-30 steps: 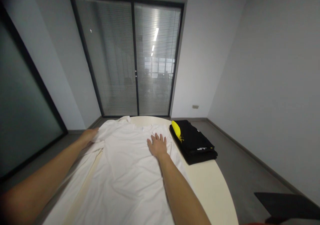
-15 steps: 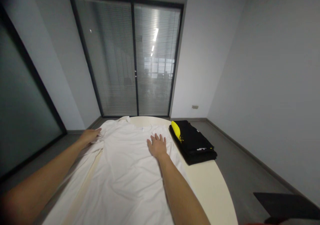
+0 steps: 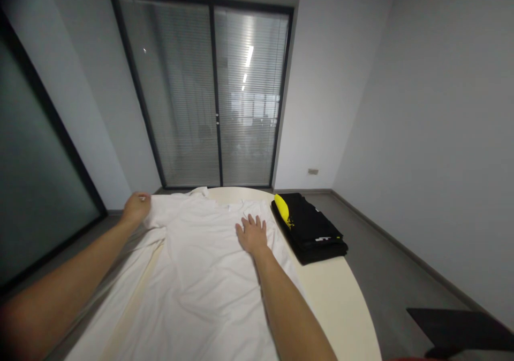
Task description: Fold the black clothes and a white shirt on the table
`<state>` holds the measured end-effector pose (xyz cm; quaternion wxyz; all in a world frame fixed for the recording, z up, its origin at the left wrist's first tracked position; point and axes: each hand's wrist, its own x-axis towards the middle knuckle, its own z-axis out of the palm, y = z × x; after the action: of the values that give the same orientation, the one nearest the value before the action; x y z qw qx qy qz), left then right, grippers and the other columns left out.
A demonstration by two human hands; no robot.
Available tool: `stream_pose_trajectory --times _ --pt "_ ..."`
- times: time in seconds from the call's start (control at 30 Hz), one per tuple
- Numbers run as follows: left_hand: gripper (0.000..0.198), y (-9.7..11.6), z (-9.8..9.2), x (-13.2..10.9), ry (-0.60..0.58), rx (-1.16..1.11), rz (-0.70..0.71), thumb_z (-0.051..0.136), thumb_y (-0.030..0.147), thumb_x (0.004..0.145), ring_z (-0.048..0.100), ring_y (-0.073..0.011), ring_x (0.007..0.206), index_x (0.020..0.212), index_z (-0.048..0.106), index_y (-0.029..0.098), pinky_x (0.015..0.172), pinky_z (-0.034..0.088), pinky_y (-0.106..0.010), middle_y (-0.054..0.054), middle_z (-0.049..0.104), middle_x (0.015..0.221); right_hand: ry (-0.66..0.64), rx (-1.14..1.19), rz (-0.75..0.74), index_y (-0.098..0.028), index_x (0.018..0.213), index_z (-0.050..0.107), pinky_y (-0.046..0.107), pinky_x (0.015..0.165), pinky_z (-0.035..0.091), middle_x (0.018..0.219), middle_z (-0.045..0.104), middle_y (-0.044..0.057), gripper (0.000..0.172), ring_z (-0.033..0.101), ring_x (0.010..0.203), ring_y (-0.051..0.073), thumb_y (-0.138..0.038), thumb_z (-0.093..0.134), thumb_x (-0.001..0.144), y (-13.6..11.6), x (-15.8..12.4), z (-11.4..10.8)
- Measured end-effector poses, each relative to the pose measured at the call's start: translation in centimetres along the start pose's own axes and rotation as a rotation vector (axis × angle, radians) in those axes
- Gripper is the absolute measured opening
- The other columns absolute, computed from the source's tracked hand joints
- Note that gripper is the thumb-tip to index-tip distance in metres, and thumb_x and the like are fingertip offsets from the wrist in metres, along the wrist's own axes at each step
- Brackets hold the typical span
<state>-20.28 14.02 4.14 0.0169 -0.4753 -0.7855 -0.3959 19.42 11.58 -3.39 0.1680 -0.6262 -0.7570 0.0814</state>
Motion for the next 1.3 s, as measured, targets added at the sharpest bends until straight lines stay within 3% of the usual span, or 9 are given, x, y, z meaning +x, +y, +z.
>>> stream_pose_trajectory --times 0.17,0.37,0.47,0.57,0.7,0.9,1.0,1.1,1.3 --pt "0.03 2.4 -0.8 -0.7 -0.005 0.004 0.034 0.052 0.032 0.09 0.069 -0.021 0.078 0.116 0.059 0.017 0.067 0.048 -0.026 -0.008 0.073 0.092 0.009 0.0 0.001 -0.026 0.145 0.049 0.054 0.117 0.011 0.159 0.035 0.008 0.057 0.024 0.147 0.034 -0.055 0.028 0.101 -0.1 -0.1 -0.1" --pt "0.031 7.4 -1.0 -4.1 -0.027 0.04 0.186 0.056 0.042 0.091 0.07 -0.0255 0.091 0.117 0.06 0.025 0.076 0.049 -0.031 -0.006 0.076 0.096 0.005 -0.005 -0.001 -0.025 0.145 0.049 0.055 0.117 0.011 0.159 0.035 0.008 0.057 0.024 0.147 0.035 -0.054 0.028 0.101 -0.2 -0.2 -0.3" --pt "0.034 9.8 -0.3 -6.3 -0.15 0.141 0.336 0.054 0.038 0.094 0.07 -0.0272 0.096 0.124 0.056 0.022 0.08 0.049 -0.033 -0.01 0.076 0.102 0.003 -0.012 -0.006 -0.025 0.145 0.048 0.054 0.117 0.011 0.159 0.035 0.008 0.057 0.024 0.147 0.034 -0.054 0.028 0.101 -0.3 -0.3 -0.4" --pt "0.035 10.8 0.7 -7.7 -0.25 0.128 0.407 0.055 0.037 0.094 0.071 -0.024 0.098 0.127 0.055 0.024 0.081 0.049 -0.029 -0.007 0.076 0.104 0.0 -0.009 -0.006 -0.025 0.145 0.048 0.054 0.117 0.011 0.159 0.035 0.008 0.057 0.024 0.147 0.035 -0.054 0.028 0.1 -0.3 -0.3 -0.4" --pt "0.034 9.2 1.3 -8.1 -0.252 0.142 0.368 0.043 0.028 0.098 0.07 -0.0264 0.1 0.129 0.055 0.02 0.084 0.049 -0.033 -0.011 0.075 0.109 -0.001 0.001 -0.007 -0.026 0.145 0.048 0.054 0.117 0.01 0.159 0.034 0.007 0.058 0.023 0.147 0.035 -0.055 0.027 0.1 -0.2 -0.3 -0.4" --pt "0.043 4.6 1.0 -9.6 -0.164 0.144 0.238 0.043 0.011 0.087 0.063 -0.0252 0.116 0.128 0.056 0.016 0.097 0.048 -0.034 -0.014 0.066 0.128 -0.016 -0.004 0.002 -0.025 0.146 0.047 0.053 0.117 0.008 0.16 0.033 0.008 0.059 0.021 0.148 0.034 -0.056 0.025 0.1 -0.3 -0.4 -0.5" --pt "0.047 2.7 1.2 -11.8 -0.111 0.142 0.189 0.047 0.015 0.085 0.063 -0.0285 0.115 0.132 0.052 0.014 0.096 0.049 -0.039 -0.016 0.064 0.127 -0.011 -0.009 0.011 -0.026 0.146 0.046 0.053 0.117 0.008 0.16 0.033 0.008 0.058 0.02 0.148 0.033 -0.056 0.026 0.1 -0.4 -0.3 -0.5" --pt "0.051 1.1 1.7 -13.5 -0.062 0.1 0.252 0.052 0.021 0.084 0.062 -0.0306 0.114 0.134 0.05 0.014 0.098 0.048 -0.041 -0.016 0.065 0.124 0.008 -0.008 0.01 -0.026 0.145 0.047 0.053 0.117 0.009 0.159 0.034 0.008 0.057 0.021 0.148 0.033 -0.055 0.027 0.1 -0.4 -0.3 -0.4" --pt "0.051 -1.0 2.6 -13.3 -0.018 0.014 0.258 0.052 0.037 0.09 0.063 -0.0314 0.112 0.135 0.048 0.014 0.097 0.048 -0.042 -0.015 0.068 0.121 0.066 -0.037 -0.014 -0.026 0.138 0.054 0.054 0.116 0.011 0.154 0.042 0.007 0.05 0.024 0.146 0.032 -0.05 0.031 0.1 -0.8 -0.6 -0.5"
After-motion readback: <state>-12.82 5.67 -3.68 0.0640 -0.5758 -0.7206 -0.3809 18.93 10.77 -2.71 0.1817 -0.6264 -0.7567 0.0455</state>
